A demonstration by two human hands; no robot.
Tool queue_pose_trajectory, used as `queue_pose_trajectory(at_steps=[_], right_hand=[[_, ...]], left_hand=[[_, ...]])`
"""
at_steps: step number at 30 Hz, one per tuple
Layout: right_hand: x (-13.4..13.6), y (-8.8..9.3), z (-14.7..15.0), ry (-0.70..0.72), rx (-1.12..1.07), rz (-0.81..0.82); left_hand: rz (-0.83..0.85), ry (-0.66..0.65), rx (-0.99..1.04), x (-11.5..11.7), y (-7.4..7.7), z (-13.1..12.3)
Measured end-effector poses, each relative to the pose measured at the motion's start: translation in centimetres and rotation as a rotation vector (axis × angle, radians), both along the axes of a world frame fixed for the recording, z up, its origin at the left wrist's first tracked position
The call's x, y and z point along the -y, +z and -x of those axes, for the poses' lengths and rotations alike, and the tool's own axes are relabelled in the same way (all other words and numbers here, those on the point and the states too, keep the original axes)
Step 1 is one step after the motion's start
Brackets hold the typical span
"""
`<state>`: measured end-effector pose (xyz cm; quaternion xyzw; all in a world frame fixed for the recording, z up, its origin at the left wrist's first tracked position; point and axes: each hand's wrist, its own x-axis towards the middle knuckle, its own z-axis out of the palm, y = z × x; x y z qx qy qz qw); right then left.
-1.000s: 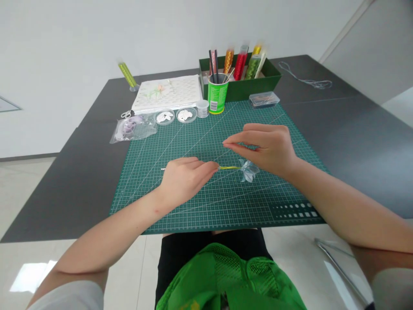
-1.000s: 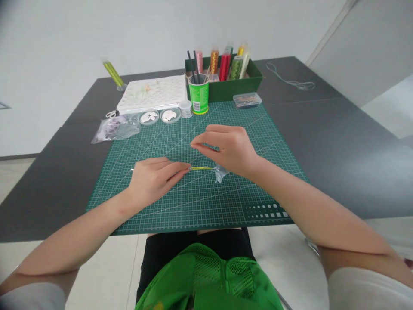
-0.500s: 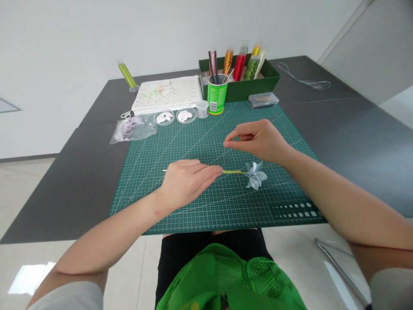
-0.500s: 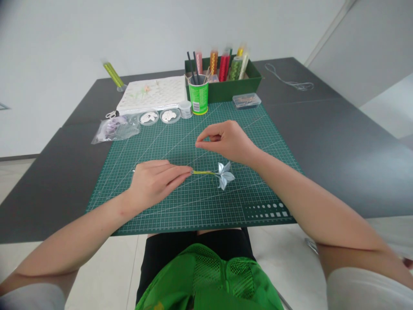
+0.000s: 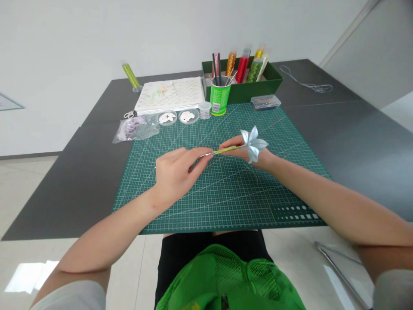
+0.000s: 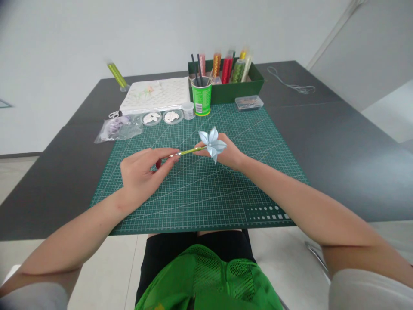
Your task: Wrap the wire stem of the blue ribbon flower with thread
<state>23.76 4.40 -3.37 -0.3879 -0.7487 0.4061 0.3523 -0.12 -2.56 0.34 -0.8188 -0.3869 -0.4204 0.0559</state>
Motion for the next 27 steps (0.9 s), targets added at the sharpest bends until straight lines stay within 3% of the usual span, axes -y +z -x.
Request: queue_pose_trajectory(at_steps=[3, 7, 14, 18, 27], right_hand=[[1.3, -0.2, 0.9, -0.013, -0.058, 0.021], [3.1, 0.4, 1.6, 0.026, -0.015, -0.149], [5.2, 1.6, 1.5, 0.097, 0.229, -0.874], [5.9, 2.0, 1.5, 0.068, 0.362, -1.174], [6.7, 3.6, 1.3, 0.099, 0.398, -1.345]], left_hand=[[0.08, 0.087, 0.105, -0.5, 0.2, 0.1], [0.181, 0.129, 0.192, -1.2, 0.3, 0.4], [0.27, 0.131, 0.213, -1.5, 0.3, 0.5], [0.379, 0.112, 0.262, -1.1, 0.4, 0.1], [0.548, 0.066, 0.26, -1.3, 0.1, 0.1]])
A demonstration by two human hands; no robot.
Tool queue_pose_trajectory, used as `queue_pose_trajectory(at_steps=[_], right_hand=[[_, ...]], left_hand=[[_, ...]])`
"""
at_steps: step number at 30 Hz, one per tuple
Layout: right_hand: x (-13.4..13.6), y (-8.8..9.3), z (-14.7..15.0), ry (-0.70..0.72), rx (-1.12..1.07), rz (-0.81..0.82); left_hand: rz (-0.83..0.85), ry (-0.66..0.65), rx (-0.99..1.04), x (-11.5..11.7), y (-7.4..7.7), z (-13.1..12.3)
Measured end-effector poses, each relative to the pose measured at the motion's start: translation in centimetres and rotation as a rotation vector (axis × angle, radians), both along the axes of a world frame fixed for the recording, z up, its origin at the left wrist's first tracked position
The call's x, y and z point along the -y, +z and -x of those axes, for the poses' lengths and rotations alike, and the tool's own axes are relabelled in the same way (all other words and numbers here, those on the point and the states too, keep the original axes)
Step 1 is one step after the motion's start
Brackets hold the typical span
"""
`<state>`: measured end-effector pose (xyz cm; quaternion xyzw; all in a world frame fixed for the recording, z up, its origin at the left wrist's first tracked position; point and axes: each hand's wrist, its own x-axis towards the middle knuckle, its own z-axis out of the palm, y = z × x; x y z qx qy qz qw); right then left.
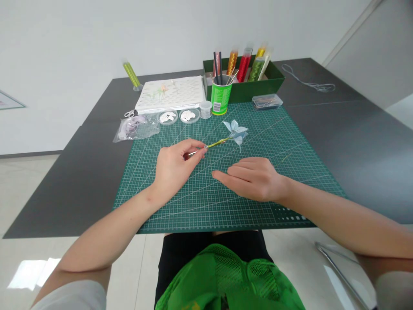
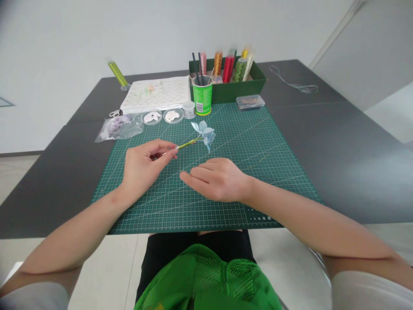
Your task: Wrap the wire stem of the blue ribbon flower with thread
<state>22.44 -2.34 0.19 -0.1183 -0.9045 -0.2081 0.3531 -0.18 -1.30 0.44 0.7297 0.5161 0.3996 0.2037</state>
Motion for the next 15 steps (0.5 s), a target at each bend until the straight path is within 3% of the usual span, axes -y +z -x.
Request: queue_pose_trajectory(at_steps=[7, 10, 15], right_hand=[[-0.7, 1.9, -1.7, -0.074, -0.073, -0.018], [-1.3, 2.5, -2.1, -0.144, -0.111, 0.029], [-2.3, 2.7, -2.6, -0.234, -0.113, 0.299]], left_hand=[[0.026, -0.233, -0.235, 0.3, -0.5, -0.3], [-0.104, -0.321, -0.355, 0.8, -0.7, -0.4], [-0.343, -0.39, -0.486, 1.3, -0.9, -0.4]])
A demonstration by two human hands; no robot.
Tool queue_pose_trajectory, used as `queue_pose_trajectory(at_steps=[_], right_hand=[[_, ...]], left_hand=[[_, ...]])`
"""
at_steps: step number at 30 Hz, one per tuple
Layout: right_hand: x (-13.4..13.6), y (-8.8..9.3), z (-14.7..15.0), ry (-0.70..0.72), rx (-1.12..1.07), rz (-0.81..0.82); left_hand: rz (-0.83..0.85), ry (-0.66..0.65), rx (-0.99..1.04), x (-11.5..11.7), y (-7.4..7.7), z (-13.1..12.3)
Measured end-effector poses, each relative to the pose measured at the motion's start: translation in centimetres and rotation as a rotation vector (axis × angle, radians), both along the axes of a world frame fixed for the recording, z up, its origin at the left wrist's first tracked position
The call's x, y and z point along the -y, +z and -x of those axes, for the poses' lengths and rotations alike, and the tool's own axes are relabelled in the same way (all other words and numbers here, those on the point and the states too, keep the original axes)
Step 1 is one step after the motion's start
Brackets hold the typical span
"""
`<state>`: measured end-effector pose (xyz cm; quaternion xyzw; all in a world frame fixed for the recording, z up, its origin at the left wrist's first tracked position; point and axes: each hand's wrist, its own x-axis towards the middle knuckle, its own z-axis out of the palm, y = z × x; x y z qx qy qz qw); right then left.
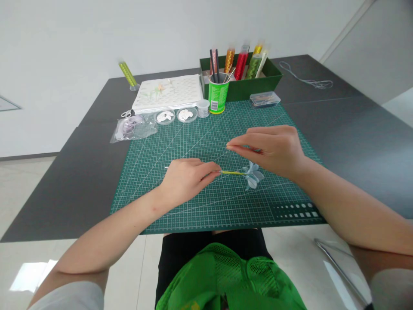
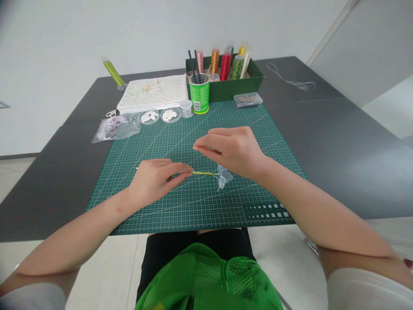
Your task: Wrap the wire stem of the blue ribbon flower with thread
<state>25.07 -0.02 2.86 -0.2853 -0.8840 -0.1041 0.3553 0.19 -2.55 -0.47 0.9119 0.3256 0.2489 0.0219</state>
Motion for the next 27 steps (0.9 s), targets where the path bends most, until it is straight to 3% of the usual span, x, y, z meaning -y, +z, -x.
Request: queue_pose_trajectory(at_steps=[14, 22, 27], right_hand=[[-2.2, -0.7, -0.4, -0.066, -0.222, 0.557], [-4.5, -2.9, -0.9, -0.018, -0.222, 0.791], [-5.0, -5.1, -0.2, 0.054, -0.261, 0.917]], left_hand=[[-0.136, -0.046, 0.089, 0.1, 0.1, 0.0], [-0.149, -0.042, 0.118, 0.1, 0.4, 0.1], [-0.112, 0.051, 0.149, -0.1, 0.7, 0.4]])
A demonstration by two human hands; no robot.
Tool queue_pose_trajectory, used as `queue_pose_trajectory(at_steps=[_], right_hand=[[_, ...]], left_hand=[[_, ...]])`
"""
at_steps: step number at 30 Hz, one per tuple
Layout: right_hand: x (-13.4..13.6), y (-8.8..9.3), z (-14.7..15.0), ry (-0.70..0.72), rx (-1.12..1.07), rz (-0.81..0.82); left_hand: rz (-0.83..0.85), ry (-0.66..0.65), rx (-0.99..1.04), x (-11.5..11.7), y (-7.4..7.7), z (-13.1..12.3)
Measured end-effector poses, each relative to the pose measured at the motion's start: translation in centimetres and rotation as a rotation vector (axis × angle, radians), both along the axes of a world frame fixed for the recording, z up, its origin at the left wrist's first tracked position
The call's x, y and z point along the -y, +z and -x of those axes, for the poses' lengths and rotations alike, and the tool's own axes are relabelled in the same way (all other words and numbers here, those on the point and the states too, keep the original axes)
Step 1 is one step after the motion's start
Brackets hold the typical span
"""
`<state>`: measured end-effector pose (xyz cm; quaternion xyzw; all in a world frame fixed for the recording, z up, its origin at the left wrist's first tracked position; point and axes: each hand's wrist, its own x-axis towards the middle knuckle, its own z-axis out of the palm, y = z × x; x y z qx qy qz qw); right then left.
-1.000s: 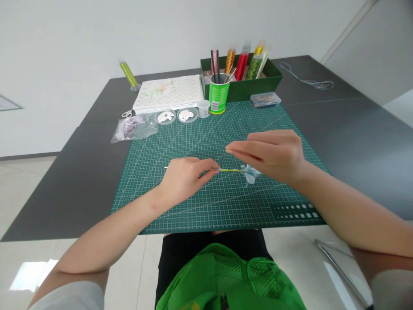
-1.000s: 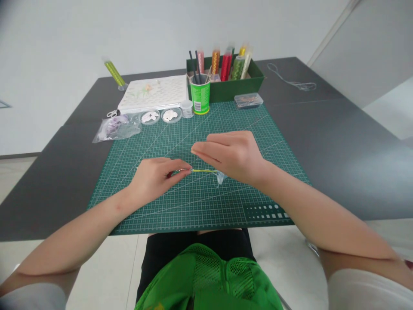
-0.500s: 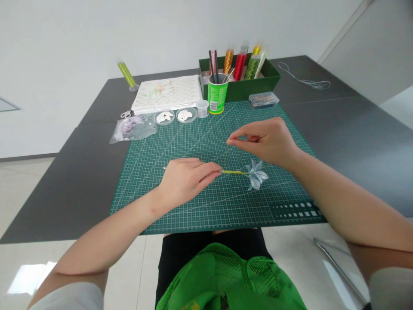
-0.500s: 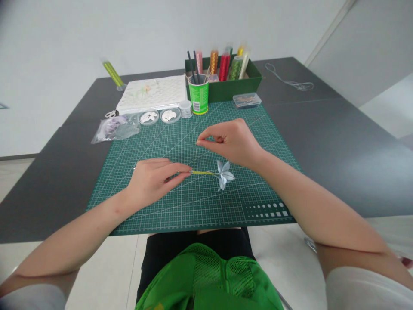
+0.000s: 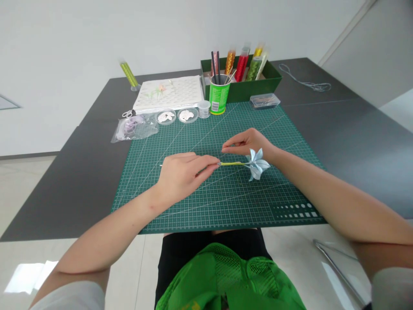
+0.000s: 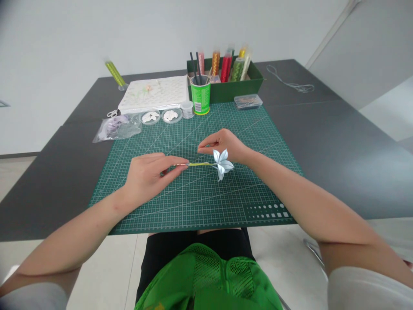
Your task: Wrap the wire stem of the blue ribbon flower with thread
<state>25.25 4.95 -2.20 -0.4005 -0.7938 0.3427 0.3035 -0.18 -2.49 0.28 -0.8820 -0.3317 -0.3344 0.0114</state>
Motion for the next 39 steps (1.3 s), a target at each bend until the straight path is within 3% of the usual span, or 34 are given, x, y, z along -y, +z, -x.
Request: queue_pose_trajectory(at_steps=[3, 5, 11, 14, 24, 32, 39], right_hand=[[0.6, -1.5, 1.0, 0.016, -0.055, -0.037], [1.2, -2.1, 1.6, 0.038, -0.05, -0.191], [3.7, -1.1, 2.2, 0.187, 0.174, -1.067], [4.6, 0.1, 2.2, 0.228, 0.271, -1.287], [6.2, 1.5, 2.6, 0.269, 0.304, -1.363], [6.8, 2.6, 2.3, 0.247, 0.29, -1.402], [5.5, 4.1, 0.8, 0.054, 0.2, -1.297]], left_hand=[[0.053, 0.093, 0.064, -0.4, 0.3, 0.3], [0.092, 0.163, 0.123, -0.7, 0.5, 0.4], [0.181, 0.272, 0.231, -1.4, 0.8, 0.7], [0.204, 0.285, 0.238, -1.5, 0.7, 0.6], [0.29, 0.322, 0.201, -1.5, 0.4, 0.5], [0.188, 0.304, 0.042, -1.5, -0.1, 0.3], [-0.002, 0.105, -0.173, -1.1, -1.0, 0.3]])
